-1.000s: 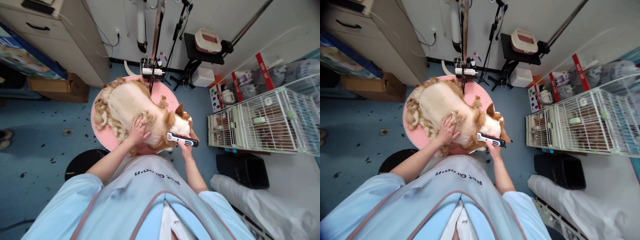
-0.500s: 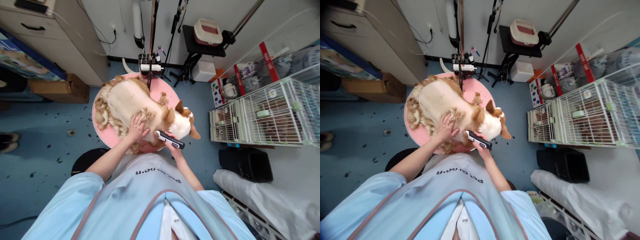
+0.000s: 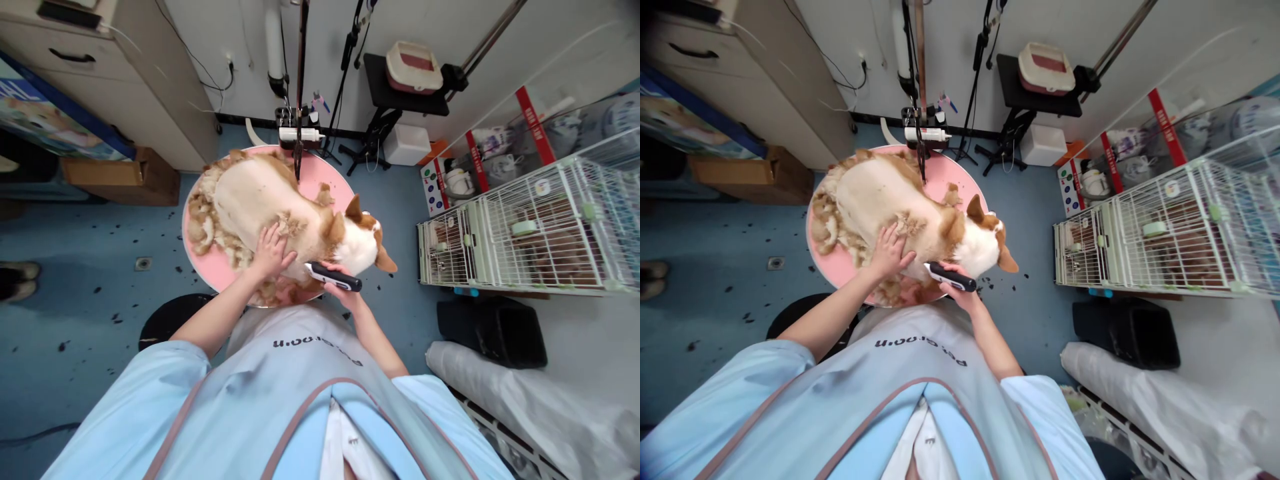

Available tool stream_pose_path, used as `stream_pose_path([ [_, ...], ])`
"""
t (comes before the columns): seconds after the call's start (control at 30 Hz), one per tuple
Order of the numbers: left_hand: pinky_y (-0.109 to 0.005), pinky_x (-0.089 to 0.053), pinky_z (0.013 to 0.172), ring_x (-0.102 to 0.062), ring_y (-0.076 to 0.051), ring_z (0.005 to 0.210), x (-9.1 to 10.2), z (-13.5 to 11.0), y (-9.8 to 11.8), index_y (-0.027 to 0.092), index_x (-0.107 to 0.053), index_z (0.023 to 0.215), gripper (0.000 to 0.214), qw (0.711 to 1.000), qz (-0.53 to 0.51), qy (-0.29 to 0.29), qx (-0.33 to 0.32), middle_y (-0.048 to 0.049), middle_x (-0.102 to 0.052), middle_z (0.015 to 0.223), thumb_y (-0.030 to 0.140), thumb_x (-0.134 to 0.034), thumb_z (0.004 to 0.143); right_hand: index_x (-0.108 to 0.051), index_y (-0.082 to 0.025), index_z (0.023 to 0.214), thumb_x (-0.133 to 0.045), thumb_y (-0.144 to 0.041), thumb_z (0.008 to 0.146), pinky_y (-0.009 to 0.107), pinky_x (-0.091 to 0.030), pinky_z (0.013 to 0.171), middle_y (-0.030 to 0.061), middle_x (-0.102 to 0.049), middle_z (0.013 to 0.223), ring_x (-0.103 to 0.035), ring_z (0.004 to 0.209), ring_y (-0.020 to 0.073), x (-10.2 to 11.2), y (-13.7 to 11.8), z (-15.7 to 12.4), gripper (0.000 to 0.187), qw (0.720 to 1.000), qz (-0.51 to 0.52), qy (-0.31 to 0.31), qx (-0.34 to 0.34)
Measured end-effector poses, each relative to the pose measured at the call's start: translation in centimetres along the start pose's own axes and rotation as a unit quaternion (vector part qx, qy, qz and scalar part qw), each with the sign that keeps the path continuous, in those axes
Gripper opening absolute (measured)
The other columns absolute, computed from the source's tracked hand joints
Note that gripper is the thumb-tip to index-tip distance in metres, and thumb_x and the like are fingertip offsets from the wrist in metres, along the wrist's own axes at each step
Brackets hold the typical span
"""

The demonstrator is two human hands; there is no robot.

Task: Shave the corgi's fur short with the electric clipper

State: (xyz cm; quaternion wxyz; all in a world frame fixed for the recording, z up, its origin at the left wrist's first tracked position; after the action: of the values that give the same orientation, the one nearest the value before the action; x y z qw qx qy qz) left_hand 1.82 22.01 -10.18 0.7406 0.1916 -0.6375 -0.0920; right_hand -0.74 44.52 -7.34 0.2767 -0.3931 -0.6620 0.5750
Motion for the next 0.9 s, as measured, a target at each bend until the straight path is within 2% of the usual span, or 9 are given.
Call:
stream_pose_path([
  [0.1, -0.056, -0.013, 0.124, -0.029, -0.036, 0.149, 0.0, 0.0, -0.1, 0.011, -0.052, 0.142, 0.066, 1.000, -0.001, 0.007, 0.004, -0.0203, -0.045, 0.152, 0.047, -0.054, 0.087, -0.067, -0.024, 0.104, -0.082, -0.032, 0.069, 0.036, -0.062, 0.083, 0.0065, -0.071, 0.123, -0.070, 0.110, 0.0225, 0.0, 0.2, -0.9, 0.039, 0.999, 0.011, -0.040, -0.011],
  [0.23, -0.055, -0.012, 0.124, -0.028, -0.035, 0.150, 0.0, -0.2, 0.0, 0.011, -0.049, 0.145, 0.069, 1.000, 0.004, 0.013, 0.013, -0.0199, -0.045, 0.153, 0.046, -0.054, 0.086, -0.062, -0.022, 0.102, -0.081, -0.035, 0.071, 0.028, -0.058, 0.058, 0.0045, -0.076, 0.108, -0.072, 0.083, 0.0192, 7.5, -0.8, -1.3, 0.038, 0.990, 0.041, 0.130, 0.041],
  [0.3, -0.055, -0.012, 0.125, -0.027, -0.035, 0.150, -0.1, -0.1, 0.1, 0.010, -0.049, 0.145, 0.069, 1.000, 0.007, 0.015, 0.021, -0.0201, -0.043, 0.154, 0.046, -0.054, 0.087, -0.062, -0.022, 0.099, -0.081, -0.033, 0.069, 0.029, -0.058, 0.058, 0.0037, -0.076, 0.103, -0.071, 0.078, 0.0181, 9.9, -1.1, -0.7, 0.037, 0.984, 0.031, 0.163, 0.059],
  [0.37, -0.054, -0.011, 0.125, -0.025, -0.035, 0.151, -0.2, 0.0, 0.0, 0.009, -0.051, 0.143, 0.067, 0.999, 0.012, 0.022, 0.030, -0.0203, -0.041, 0.156, 0.047, -0.052, 0.087, -0.064, -0.021, 0.097, -0.080, -0.031, 0.069, 0.034, -0.060, 0.071, 0.0042, -0.077, 0.103, -0.071, 0.082, 0.0191, 9.7, -1.1, 0.5, 0.034, 0.990, -0.009, 0.122, 0.065],
  [0.5, -0.051, -0.009, 0.126, -0.025, -0.034, 0.151, -0.2, 0.3, -0.1, 0.008, -0.054, 0.140, 0.065, 0.999, 0.025, 0.033, 0.035, -0.0193, -0.040, 0.156, 0.046, -0.051, 0.088, -0.068, -0.021, 0.099, -0.079, -0.026, 0.070, 0.040, -0.056, 0.097, 0.0049, -0.076, 0.108, -0.071, 0.100, 0.0215, 5.7, 0.4, 1.0, 0.031, 0.995, -0.068, 0.014, 0.077],
  [0.63, -0.051, -0.011, 0.126, -0.024, -0.033, 0.151, 0.0, 0.3, -0.3, 0.007, -0.053, 0.142, 0.066, 0.998, 0.036, 0.029, 0.039, -0.0199, -0.041, 0.156, 0.046, -0.051, 0.088, -0.069, -0.022, 0.101, -0.079, -0.025, 0.068, 0.041, -0.054, 0.098, 0.0043, -0.076, 0.107, -0.071, 0.100, 0.0216, 2.9, 2.3, -0.7, 0.035, 0.995, -0.076, -0.045, 0.053],
  [0.7, -0.051, -0.011, 0.126, -0.026, -0.032, 0.151, 0.0, 0.3, -0.2, 0.007, -0.053, 0.142, 0.066, 0.998, 0.044, 0.023, 0.038, -0.0204, -0.040, 0.156, 0.046, -0.049, 0.089, -0.069, -0.022, 0.099, -0.078, -0.026, 0.069, 0.041, -0.055, 0.096, 0.0042, -0.076, 0.104, -0.070, 0.096, 0.0216, 3.8, 1.9, -1.3, 0.033, 0.995, -0.078, -0.012, 0.067],
  [0.8, -0.049, -0.011, 0.126, -0.027, -0.031, 0.151, 0.1, 0.3, -0.1, 0.007, -0.056, 0.138, 0.063, 0.998, 0.050, 0.019, 0.031, -0.0211, -0.041, 0.156, 0.046, -0.050, 0.089, -0.067, -0.021, 0.101, -0.074, -0.029, 0.074, 0.045, -0.054, 0.098, 0.0048, -0.075, 0.107, -0.070, 0.096, 0.0219, 6.8, 0.4, -1.6, 0.030, 0.986, -0.047, 0.112, 0.110],
  [0.9, -0.050, -0.012, 0.126, -0.028, -0.031, 0.151, 0.2, 0.4, 0.1, 0.008, -0.057, 0.136, 0.061, 0.998, 0.047, 0.026, 0.017, -0.0202, -0.043, 0.155, 0.046, -0.050, 0.089, -0.066, -0.020, 0.101, -0.076, -0.030, 0.072, 0.046, -0.051, 0.103, 0.0062, -0.075, 0.110, -0.069, 0.104, 0.0239, 6.1, 0.3, -1.1, 0.032, 0.986, -0.056, 0.108, 0.113],
])
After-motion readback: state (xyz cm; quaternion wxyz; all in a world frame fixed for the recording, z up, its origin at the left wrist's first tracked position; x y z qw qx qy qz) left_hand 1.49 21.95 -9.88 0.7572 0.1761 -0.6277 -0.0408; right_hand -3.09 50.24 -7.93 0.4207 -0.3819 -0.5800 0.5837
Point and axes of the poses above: each hand's wrist, its own z-axis towards the middle knuckle, its own x-axis out of the back of the hand, y = z × x, the point moved 10 cm from there along z, towards the middle knuckle
